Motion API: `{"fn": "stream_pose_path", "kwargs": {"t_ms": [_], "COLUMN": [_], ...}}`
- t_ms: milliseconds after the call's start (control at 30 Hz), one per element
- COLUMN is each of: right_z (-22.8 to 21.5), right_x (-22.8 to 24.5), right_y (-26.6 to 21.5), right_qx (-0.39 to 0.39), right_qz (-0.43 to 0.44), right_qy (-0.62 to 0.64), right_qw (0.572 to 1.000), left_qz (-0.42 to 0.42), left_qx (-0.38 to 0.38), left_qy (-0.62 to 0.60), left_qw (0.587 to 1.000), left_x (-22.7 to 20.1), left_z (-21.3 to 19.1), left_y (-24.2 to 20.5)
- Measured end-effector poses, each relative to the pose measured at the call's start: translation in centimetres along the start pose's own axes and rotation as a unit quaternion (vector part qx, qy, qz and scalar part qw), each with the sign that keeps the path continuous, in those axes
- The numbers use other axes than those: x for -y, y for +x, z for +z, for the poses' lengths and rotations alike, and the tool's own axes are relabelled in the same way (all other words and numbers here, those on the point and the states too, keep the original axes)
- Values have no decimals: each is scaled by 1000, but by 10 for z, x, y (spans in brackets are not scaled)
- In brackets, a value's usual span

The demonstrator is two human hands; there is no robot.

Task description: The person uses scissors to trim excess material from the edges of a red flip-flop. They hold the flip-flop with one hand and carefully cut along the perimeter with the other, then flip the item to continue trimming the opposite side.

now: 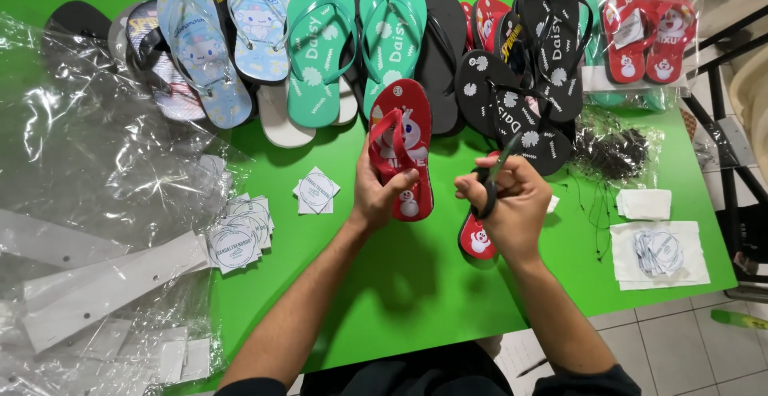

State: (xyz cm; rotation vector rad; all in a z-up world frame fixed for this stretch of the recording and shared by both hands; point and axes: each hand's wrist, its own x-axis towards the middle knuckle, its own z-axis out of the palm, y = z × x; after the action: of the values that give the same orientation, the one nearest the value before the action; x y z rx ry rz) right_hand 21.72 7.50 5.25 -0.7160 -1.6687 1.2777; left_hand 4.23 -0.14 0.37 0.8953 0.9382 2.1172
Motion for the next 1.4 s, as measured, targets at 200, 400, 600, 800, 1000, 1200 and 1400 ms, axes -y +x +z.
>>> {"fn": "stream_pose_path", "kwargs": {"t_ms": [200,400,600,800,1000,1200,1400], "right_z": [20,9,6,-7,-2,4,2], "right_x": [-7,-57,-40,-61,-65,-63,-55], "right_y": [18,20,-4,10,10,9,-1], "right_qx": [48,135,260,174,74,92,204], "right_qz": [45,88,114,121,132,139,198], "right_qy": [28,99,88,159,207,173,181], "right_qw": [997,982,955,964,967,971,942], "left_qz": [36,34,21,-3,-38,-54,-71], "left_qx": [14,-31,-73,7,57,68,-10], "left_qy": [28,-21,-28,6,6,-39,-46], "left_qw": [999,999,997,1000,998,995,996], "left_x": [5,-10,25,3,20,18,9], "left_z": [2,13,-7,1,7,3,4], "left_y": [-5,-6,-8,-3,-9,-3,-5]}}
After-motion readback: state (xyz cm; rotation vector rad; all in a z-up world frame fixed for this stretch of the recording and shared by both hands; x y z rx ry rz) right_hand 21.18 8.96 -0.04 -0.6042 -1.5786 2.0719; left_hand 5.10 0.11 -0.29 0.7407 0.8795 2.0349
